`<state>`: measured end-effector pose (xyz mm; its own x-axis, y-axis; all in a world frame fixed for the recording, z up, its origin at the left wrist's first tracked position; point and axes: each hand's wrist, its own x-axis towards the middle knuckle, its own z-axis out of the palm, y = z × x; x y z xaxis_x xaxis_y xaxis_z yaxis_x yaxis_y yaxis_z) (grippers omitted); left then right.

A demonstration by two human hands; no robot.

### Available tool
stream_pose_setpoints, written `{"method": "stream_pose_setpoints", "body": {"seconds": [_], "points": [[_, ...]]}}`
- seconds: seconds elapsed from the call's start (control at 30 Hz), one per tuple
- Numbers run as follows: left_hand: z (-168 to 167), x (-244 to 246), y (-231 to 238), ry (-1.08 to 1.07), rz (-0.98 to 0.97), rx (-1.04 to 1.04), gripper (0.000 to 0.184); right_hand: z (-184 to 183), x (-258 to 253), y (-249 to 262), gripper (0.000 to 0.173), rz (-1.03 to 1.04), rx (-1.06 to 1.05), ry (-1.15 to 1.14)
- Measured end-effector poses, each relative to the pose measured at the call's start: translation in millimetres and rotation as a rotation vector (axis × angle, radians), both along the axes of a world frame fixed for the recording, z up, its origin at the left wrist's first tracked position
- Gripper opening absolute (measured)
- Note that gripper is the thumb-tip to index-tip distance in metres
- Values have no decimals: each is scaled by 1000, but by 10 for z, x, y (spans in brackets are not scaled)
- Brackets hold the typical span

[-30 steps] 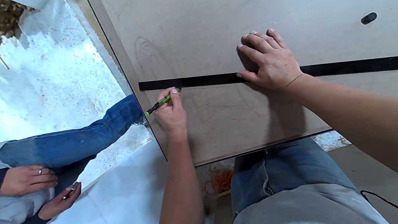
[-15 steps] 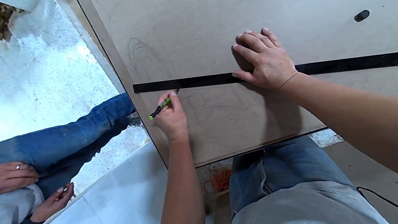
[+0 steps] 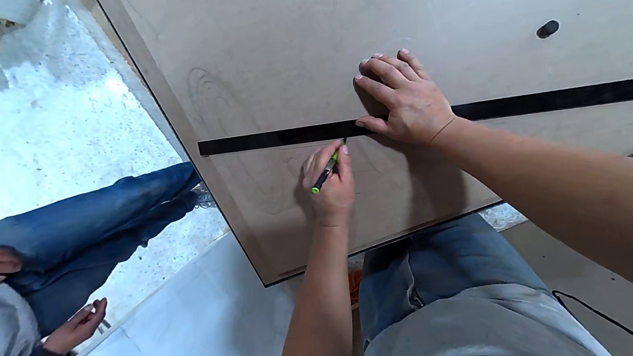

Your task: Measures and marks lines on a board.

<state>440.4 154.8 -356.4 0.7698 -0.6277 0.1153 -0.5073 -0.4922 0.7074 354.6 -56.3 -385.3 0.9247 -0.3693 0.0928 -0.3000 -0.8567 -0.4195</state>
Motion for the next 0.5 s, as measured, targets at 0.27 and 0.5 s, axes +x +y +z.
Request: {"method": "stream_pose_setpoints", "body": {"seconds": [0.27,0.5], "points": [[11,-17,-33,1,-72,-10,20,22,-3,0,73,-1,7,8],[138,389,257,66,174,96,24,26,-10,-2,73,5,8,10]]}}
